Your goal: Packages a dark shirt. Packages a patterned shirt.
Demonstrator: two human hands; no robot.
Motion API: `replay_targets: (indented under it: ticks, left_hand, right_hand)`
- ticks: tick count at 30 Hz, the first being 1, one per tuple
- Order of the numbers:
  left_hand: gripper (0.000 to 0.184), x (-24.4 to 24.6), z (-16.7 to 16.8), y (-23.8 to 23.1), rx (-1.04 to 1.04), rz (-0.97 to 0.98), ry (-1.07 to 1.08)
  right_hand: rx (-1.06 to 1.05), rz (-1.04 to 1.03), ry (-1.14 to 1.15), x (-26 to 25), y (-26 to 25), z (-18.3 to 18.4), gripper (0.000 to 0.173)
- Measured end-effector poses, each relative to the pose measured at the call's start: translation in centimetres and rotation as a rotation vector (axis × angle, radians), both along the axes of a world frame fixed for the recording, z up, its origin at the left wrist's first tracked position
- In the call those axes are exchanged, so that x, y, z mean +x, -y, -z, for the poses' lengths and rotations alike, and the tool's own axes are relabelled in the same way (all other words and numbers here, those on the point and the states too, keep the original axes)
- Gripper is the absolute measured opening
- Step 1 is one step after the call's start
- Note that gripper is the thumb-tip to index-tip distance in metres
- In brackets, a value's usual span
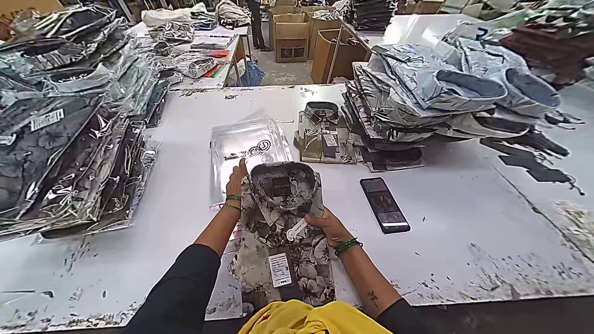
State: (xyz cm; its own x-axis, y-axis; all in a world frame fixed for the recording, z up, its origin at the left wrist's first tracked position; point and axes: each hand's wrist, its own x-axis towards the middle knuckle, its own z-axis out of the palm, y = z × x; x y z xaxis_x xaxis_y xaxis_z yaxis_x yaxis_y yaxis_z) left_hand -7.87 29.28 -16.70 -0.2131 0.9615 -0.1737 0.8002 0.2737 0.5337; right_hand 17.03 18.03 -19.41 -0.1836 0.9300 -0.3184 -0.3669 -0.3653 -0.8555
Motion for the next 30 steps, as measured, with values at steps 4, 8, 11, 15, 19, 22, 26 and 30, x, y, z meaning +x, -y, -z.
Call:
replay_targets:
  ticks: [4,8,11,15,19,22,26,30]
  left_hand:
    - [0.057,0.2,0.9,2.3,0.104,0.072,0.029]
    - [0.075,-0.6,3.6,3.0,0.26,0.176,0.227]
    - [0.051,-0.1,3.5,3.6,0.355,0.258,0.272]
    - [0.04,1.0,2.2,4.5,0.469,0.36,0.116]
    - [0.045,2.1,2.3,4.6,0.498,0.509,0.01]
    - [0.047,2.5,1.9,5.0,0.488,0.566,-0.004]
    - [0.044,3.1,1.6,6.2,0.454,0.666,-0.132]
    - [0.052,3.4,3.3,5.5,0.426,0.674,-0.094]
  right_hand:
    - [-0.123,0.122,0.019,0.3,-0.1,0.3,0.048]
    - [-0.197,0.176,0.041,1.0,0.2,0.6,0.051]
    - [-0.192,0.157,0.07,0.7,0.1,0.6,0.052]
    - [-0.225,0.163,0.118,0.2,0.0,0.4,0.053]
    - [-0.166,0.128,0.027,0.1,0.3,0.0,0.055]
    - [-0.13,0.113,0.024,0.4,0.0,0.1,0.055]
    - [-0.168,0.168,0.137,0.3,-0.2,0.5,0.064]
    - [-0.083,0.11,0.134,-0.2,0.1,0.0,0.069]
